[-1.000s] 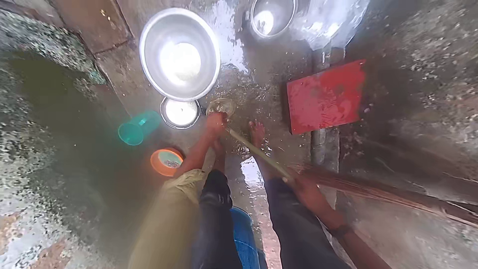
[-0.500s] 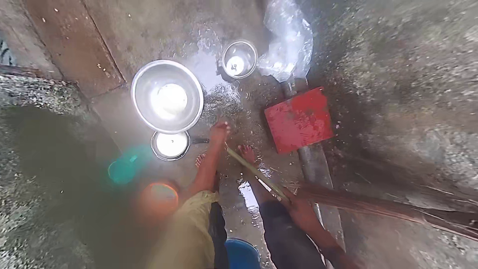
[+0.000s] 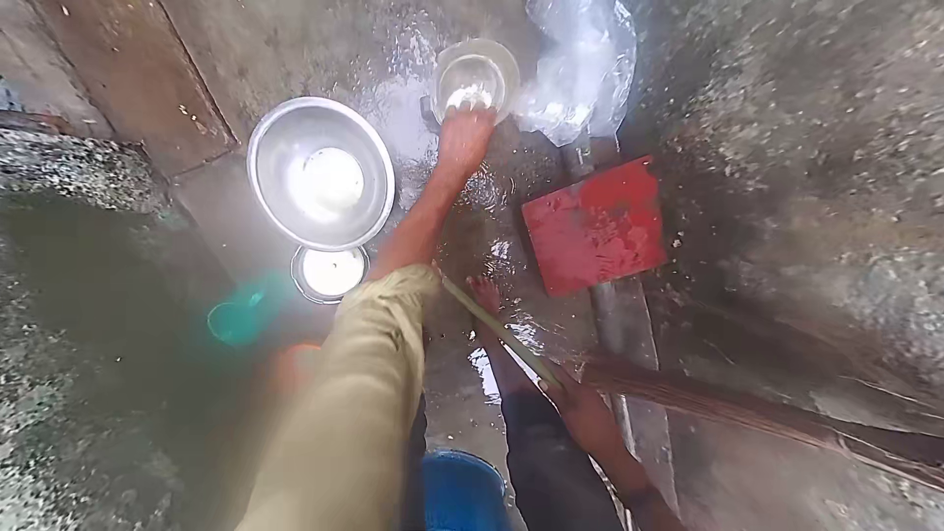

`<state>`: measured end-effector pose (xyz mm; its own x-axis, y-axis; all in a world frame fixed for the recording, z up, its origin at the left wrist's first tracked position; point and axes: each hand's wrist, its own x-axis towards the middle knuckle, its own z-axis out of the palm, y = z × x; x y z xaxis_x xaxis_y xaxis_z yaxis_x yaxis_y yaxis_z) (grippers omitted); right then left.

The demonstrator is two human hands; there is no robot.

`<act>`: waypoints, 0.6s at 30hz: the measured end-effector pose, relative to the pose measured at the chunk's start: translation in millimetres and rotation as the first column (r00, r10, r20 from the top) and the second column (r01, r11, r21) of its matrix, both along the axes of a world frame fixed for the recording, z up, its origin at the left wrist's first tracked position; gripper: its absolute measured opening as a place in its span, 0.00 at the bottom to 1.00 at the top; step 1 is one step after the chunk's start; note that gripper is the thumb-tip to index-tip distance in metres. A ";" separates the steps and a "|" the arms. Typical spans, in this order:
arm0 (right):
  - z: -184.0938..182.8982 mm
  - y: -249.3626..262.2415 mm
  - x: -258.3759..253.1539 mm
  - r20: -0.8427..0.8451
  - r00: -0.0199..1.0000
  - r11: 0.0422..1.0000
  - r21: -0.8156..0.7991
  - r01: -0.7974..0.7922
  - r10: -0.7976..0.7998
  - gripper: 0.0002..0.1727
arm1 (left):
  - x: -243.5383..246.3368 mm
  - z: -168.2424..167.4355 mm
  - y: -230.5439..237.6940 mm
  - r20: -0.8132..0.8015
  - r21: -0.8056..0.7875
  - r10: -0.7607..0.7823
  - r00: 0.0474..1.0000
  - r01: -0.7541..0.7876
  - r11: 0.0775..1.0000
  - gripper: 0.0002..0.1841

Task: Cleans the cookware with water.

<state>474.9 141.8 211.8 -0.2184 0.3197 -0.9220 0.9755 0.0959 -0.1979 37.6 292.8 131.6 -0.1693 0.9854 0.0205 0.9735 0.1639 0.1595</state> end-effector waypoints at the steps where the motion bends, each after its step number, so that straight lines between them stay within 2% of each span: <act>1: 0.7 0.0 -0.8 0.004 1.000 1.000 0.002 0.000 0.000 0.28 | -9.1 -41.4 9.8 0.075 -0.042 0.053 0.996 -0.050 0.998 0.11; 3: 1.6 1.3 -3.6 0.012 1.000 1.000 0.006 0.004 -0.004 0.27 | -21.3 -78.3 32.8 0.117 -0.390 0.193 0.974 -0.133 0.911 0.17; 4: 2.2 2.3 -4.3 0.018 1.000 1.000 0.000 0.002 -0.002 0.27 | -22.6 -89.9 35.5 0.100 -0.460 0.218 0.971 -0.149 0.875 0.21; 6: 2.7 0.8 -3.7 0.014 1.000 1.000 -0.015 0.001 -0.001 0.27 | -17.3 -104.5 21.3 0.110 -0.440 0.202 0.973 -0.134 0.888 0.31; 8: 0.3 0.1 -4.9 0.006 1.000 1.000 -0.031 -0.006 0.007 0.27 | -5.7 -104.2 -1.5 0.147 -0.295 0.166 0.975 -0.117 0.948 0.36; 9: -0.3 -0.3 -4.6 -0.004 1.000 1.000 -0.031 -0.006 0.006 0.27 | 3.5 -99.5 -16.2 0.182 -0.225 0.160 0.970 -0.117 0.967 0.36; 11: -1.2 -0.8 -3.7 -0.026 1.000 0.999 -0.039 -0.005 0.004 0.27 | 24.3 -88.3 -55.9 0.269 -0.196 0.200 0.942 -0.150 0.969 0.31; 13: -2.5 0.8 -4.2 -0.035 0.999 0.998 -0.056 -0.017 0.015 0.27 | 44.8 -90.1 -112.9 0.335 -0.185 0.321 0.886 -0.273 0.944 0.24; 15: -8.4 1.1 -2.9 -0.041 0.998 0.998 -0.053 -0.039 0.037 0.27 | 63.3 -95.2 -179.2 0.375 -0.284 0.526 0.763 -0.446 0.849 0.21; 16: -15.3 2.6 -5.4 -0.045 0.998 0.997 -0.060 -0.047 0.044 0.28 | 67.7 -101.9 -209.2 0.348 -0.345 0.656 0.670 -0.559 0.754 0.20; 18: -25.4 2.5 -11.5 -0.057 0.996 0.989 -0.127 -0.077 0.070 0.28 | 73.3 -119.4 -269.4 0.224 -0.487 0.886 0.405 -0.741 0.462 0.21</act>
